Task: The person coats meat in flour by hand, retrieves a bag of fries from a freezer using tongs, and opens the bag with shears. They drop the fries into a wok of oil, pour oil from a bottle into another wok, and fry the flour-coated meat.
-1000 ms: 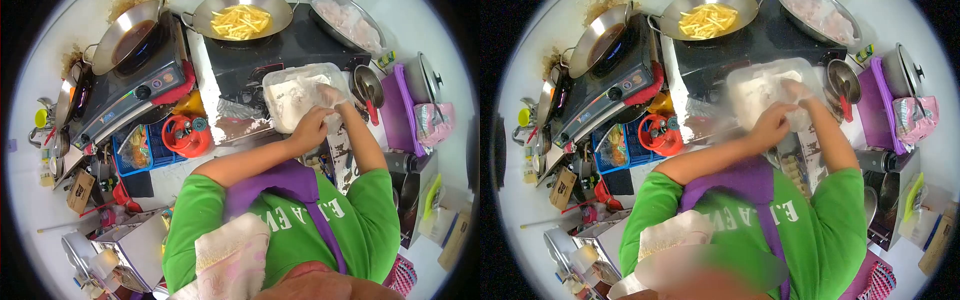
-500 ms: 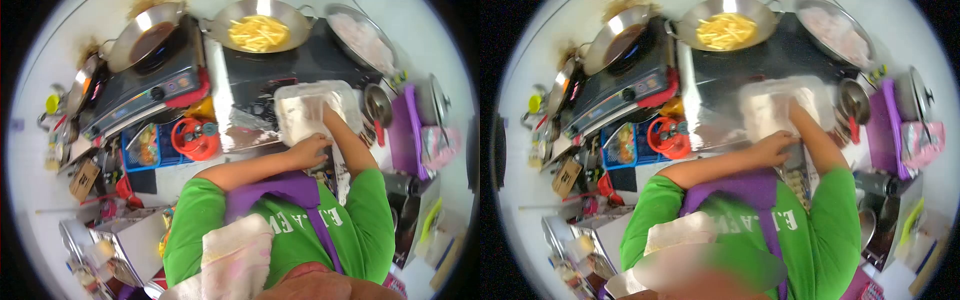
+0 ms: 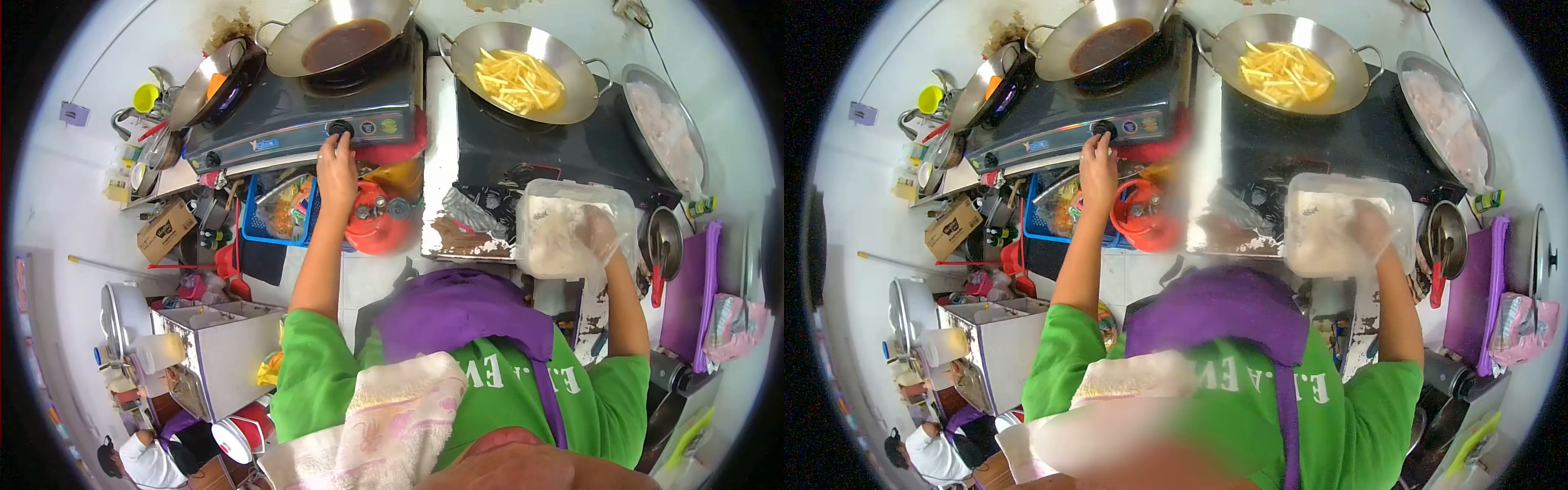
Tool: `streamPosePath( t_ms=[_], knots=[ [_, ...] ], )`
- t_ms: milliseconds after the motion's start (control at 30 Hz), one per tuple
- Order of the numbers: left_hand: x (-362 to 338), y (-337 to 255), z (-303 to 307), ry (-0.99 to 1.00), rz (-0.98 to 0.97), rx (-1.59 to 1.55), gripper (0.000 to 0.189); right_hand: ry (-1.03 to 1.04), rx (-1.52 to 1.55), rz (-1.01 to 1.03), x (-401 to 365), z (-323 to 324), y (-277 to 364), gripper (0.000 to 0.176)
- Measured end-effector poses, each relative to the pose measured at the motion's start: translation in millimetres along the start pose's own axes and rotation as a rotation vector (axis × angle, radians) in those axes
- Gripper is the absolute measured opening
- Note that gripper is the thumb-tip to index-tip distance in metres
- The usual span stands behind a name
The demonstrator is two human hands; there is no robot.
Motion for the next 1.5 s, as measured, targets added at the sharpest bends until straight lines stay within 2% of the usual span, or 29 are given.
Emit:
streamPosePath(
  t_ms=[67,167,267,400,467,533,567,600,667,767,867,933,967,1067,1100,1167,1233,1267,1300,1367,1433,1500],
  knots=[
    [8.9,11.6,-1.0,0.002,0.014,0.013,0.031,-0.097,-0.017,0.014,-4.4,21.8,13.6,0.047],
    [19.1,26.4,-8.4,0.013,0.065,0.01,0.026,-0.025,0.141,-0.192,-3.6,28.6,20.2,0.048],
    [20.8,33.1,-19.1,-0.095,0.212,-0.155,0.022,0.05,0.198,-0.434,-13.0,41.6,38.2,0.044],
    [15.3,31.3,-5.9,-0.067,0.252,-0.215,0.027,-0.093,0.34,-0.4,-18.0,43.3,42.1,0.043],
    [3.9,33.5,-0.2,-0.144,0.205,-0.221,0.033,-0.209,0.426,-0.352,-22.5,57.6,56.7,0.041],
    [-18.4,41.3,-0.5,-0.154,0.174,-0.24,0.033,-0.275,0.945,-0.467,-32.2,57.0,53.7,0.035],
    [-30.0,46.9,-2.1,-0.125,0.177,-0.213,0.031,-0.264,0.942,-0.465,-34.6,58.4,50.2,0.034],
    [-41.8,44.8,2.0,-0.077,0.26,-0.289,0.028,-0.248,0.941,-0.456,-34.8,60.7,47.5,0.033],
    [-73.8,74.8,-10.4,0.012,0.238,-0.316,0.027,-0.228,0.728,-0.411,-30.9,72.5,58.0,0.032],
    [-111.5,90.7,1.0,0.145,0.302,-0.272,0.025,-0.18,0.776,-0.472,-34.3,56.1,38.1,0.032],
    [-148.2,114.0,2.7,0.188,0.373,-0.246,0.023,-0.203,0.505,-0.527,-36.3,76.4,42.5,0.031],
    [-166.5,124.0,9.0,0.198,0.405,-0.21,0.024,-0.225,0.593,-0.46,-17.0,119.1,89.9,0.032],
    [-172.2,126.5,14.6,0.219,0.441,-0.215,0.025,-0.215,1.003,-0.535,-5.3,125.5,98.8,0.032],
    [-186.2,125.9,12.3,0.235,0.473,-0.304,0.026,-0.402,0.995,-0.171,-1.9,159.4,115.0,0.03],
    [-188.2,124.1,14.1,0.267,0.499,-0.301,0.026,-0.46,0.394,-0.075,-13.0,144.6,57.2,0.029],
    [-202.6,128.1,3.2,0.332,0.493,-0.3,0.026,-0.51,0.303,-0.048,2.2,184.3,113.4,0.029],
    [-209.6,127.5,13.3,0.38,0.538,-0.297,0.026,-0.424,0.579,0.017,47.8,204.5,133.0,0.03],
    [-223.1,140.7,2.1,0.348,0.42,-0.264,0.026,-0.382,0.716,0.039,69.9,214.7,143.2,0.031],
    [-225.7,142.4,5.9,0.36,0.442,-0.269,0.026,-0.243,0.905,0.057,96.9,230.4,162.1,0.033],
    [-226.4,135.9,13.3,0.374,0.482,-0.296,0.026,-0.141,0.954,0.173,144.1,247.4,200.0,0.035],
    [-222.1,133.6,18.4,0.377,0.507,-0.345,0.026,-0.26,0.687,0.368,185.9,255.1,243.5,0.035],
    [-230.5,141.4,13.9,0.375,0.483,-0.291,0.026,-0.234,0.743,0.471,243.6,245.5,264.5,0.035]
  ],
)
Point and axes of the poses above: each hand's wrist, its own x-axis towards the middle knuckle, its own z-axis out of the back of the hand, y = z × x, the point moved 1 cm from there along x, towards the middle knuckle, and after that the axes turned 7 degrees about y, right-handed, at the moved point
